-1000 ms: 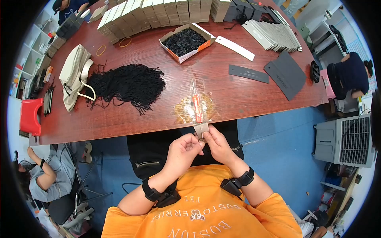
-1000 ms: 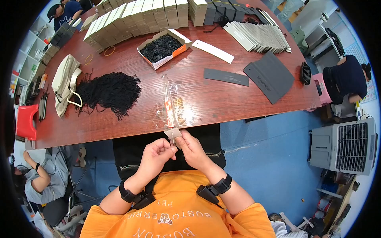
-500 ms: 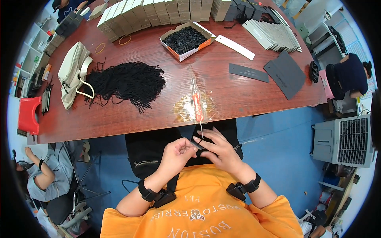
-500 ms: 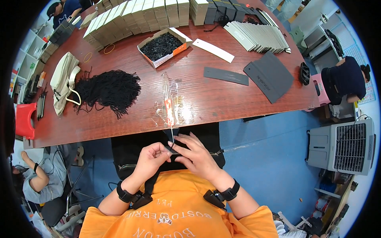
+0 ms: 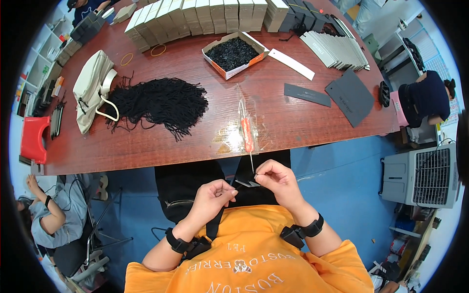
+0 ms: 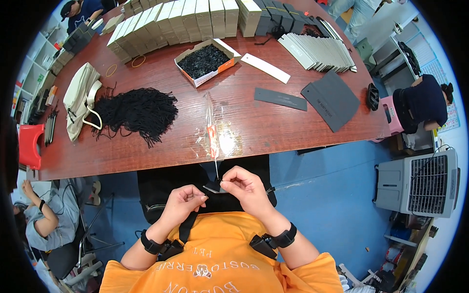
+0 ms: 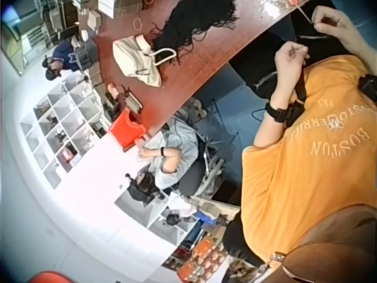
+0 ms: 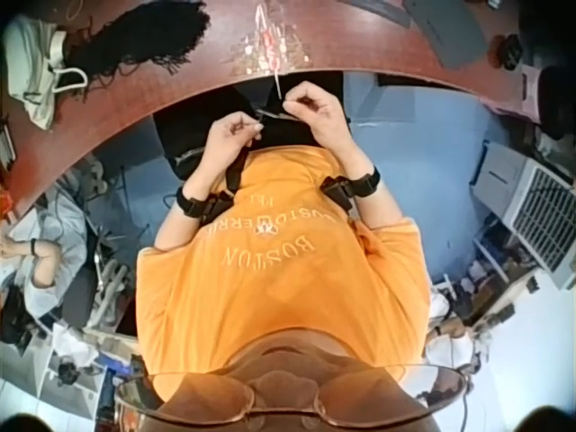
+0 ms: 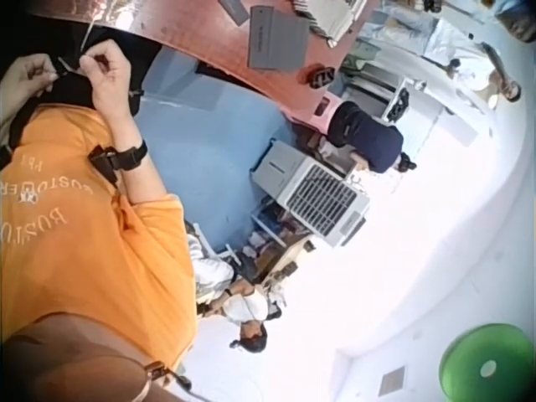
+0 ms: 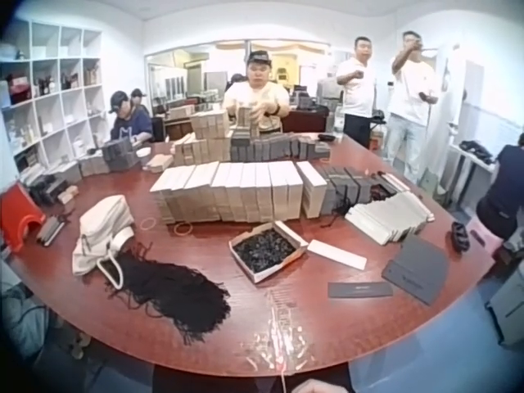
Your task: The person threads strings through tags and fastens the ends together before picking up a stack of tags and securing them with a rubber band.
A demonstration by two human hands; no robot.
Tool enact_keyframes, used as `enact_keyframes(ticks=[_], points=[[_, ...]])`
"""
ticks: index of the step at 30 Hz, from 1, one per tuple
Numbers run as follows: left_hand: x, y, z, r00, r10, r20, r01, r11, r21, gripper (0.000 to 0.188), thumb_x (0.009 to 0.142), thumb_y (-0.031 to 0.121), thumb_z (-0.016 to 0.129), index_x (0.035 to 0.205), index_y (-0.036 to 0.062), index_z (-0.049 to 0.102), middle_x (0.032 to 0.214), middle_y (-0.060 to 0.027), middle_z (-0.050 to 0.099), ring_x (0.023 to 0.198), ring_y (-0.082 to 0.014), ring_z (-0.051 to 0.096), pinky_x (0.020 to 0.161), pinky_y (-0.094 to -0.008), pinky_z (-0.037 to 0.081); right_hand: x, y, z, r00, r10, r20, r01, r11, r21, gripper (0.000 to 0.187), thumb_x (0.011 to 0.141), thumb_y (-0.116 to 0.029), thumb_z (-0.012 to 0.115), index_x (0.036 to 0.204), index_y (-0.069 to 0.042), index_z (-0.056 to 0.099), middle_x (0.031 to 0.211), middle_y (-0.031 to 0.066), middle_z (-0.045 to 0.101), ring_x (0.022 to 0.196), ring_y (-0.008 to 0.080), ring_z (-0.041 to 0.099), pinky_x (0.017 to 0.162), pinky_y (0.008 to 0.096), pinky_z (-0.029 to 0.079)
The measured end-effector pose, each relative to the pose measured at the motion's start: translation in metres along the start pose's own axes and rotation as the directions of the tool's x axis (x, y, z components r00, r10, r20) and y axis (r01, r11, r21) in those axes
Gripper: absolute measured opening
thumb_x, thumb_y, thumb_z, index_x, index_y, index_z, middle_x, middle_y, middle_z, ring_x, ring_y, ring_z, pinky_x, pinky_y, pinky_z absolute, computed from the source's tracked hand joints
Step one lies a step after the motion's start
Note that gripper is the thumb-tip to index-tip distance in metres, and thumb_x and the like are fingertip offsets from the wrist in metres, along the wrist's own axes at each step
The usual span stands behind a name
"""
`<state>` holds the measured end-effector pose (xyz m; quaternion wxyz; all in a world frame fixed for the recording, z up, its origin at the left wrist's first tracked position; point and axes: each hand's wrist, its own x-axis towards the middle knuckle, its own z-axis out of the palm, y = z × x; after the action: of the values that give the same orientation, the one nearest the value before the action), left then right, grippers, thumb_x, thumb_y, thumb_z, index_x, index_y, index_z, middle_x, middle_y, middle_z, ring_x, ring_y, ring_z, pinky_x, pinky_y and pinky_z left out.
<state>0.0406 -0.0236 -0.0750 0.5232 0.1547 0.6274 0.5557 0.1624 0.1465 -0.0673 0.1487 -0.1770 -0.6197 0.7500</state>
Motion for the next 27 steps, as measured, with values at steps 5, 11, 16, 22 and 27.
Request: enact_keyframes(ticks=[5,11,16,22,27], points=[[-0.002,0.023,0.002,0.999,0.015,0.032,-0.015,1.000,-0.009,0.006,0.085,0.006,0.062,0.083,0.0002,0.062,0.070,-0.0011,0.063,0.058,-0.0019,0.050,0.054,-0.0164,0.040,0.003,-0.025,0.001,0.971,0.101,0.217,-0.227,0.672,0.705,0.006,0.088,-0.012,0.056,0.088,-0.007,0.053,0.086,0.0029,0.056,0.086,0.0106,0.050,0.084,0.0258,0.038],[-0.032,0.107,0.018,0.962,0.270,-0.045,-0.263,0.958,0.117,0.005,0.082,0.001,0.062,0.084,-0.0013,0.067,0.066,-0.0020,0.061,0.055,-0.0039,0.051,0.052,-0.0165,0.041,-0.003,-0.081,0.002,0.953,-0.067,0.296,-0.229,0.484,0.845,0.017,0.090,-0.013,0.053,0.102,-0.001,0.059,0.090,0.0076,0.059,0.093,0.0174,0.053,0.090,0.0310,0.038],[-0.053,0.152,0.028,0.901,0.427,0.082,-0.430,0.903,0.026,0.017,0.089,-0.002,0.052,0.100,-0.0048,0.065,0.090,-0.0055,0.063,0.076,-0.0077,0.058,0.064,-0.0170,0.044,-0.004,-0.135,0.015,0.975,-0.190,0.115,0.122,0.890,0.439,0.027,0.085,0.005,0.056,0.110,0.002,0.063,0.093,0.0129,0.063,0.064,0.0128,0.055,0.051,0.0199,0.039],[-0.037,0.175,0.044,0.842,0.530,0.096,-0.534,0.845,0.024,0.032,0.088,-0.001,0.056,0.120,-0.0022,0.051,0.093,-0.0053,0.064,0.079,-0.0096,0.060,0.071,-0.0190,0.047,-0.003,-0.164,0.033,0.640,-0.745,0.186,0.587,0.318,-0.745,0.015,0.080,-0.004,0.061,0.093,-0.007,0.068,0.087,0.0084,0.066,0.071,0.0214,0.064,0.061,0.0298,0.051],[-0.020,0.182,0.041,0.821,0.502,0.272,-0.501,0.862,-0.078,0.046,0.088,0.004,0.058,0.131,0.0002,0.043,0.109,-0.0075,0.060,0.097,-0.0116,0.058,0.082,-0.0212,0.047,0.002,-0.177,0.020,0.681,-0.690,0.245,0.562,0.278,-0.779,0.030,0.076,0.003,0.065,0.105,-0.005,0.067,0.084,0.0069,0.062,0.068,0.0149,0.062,0.056,0.0266,0.049]])
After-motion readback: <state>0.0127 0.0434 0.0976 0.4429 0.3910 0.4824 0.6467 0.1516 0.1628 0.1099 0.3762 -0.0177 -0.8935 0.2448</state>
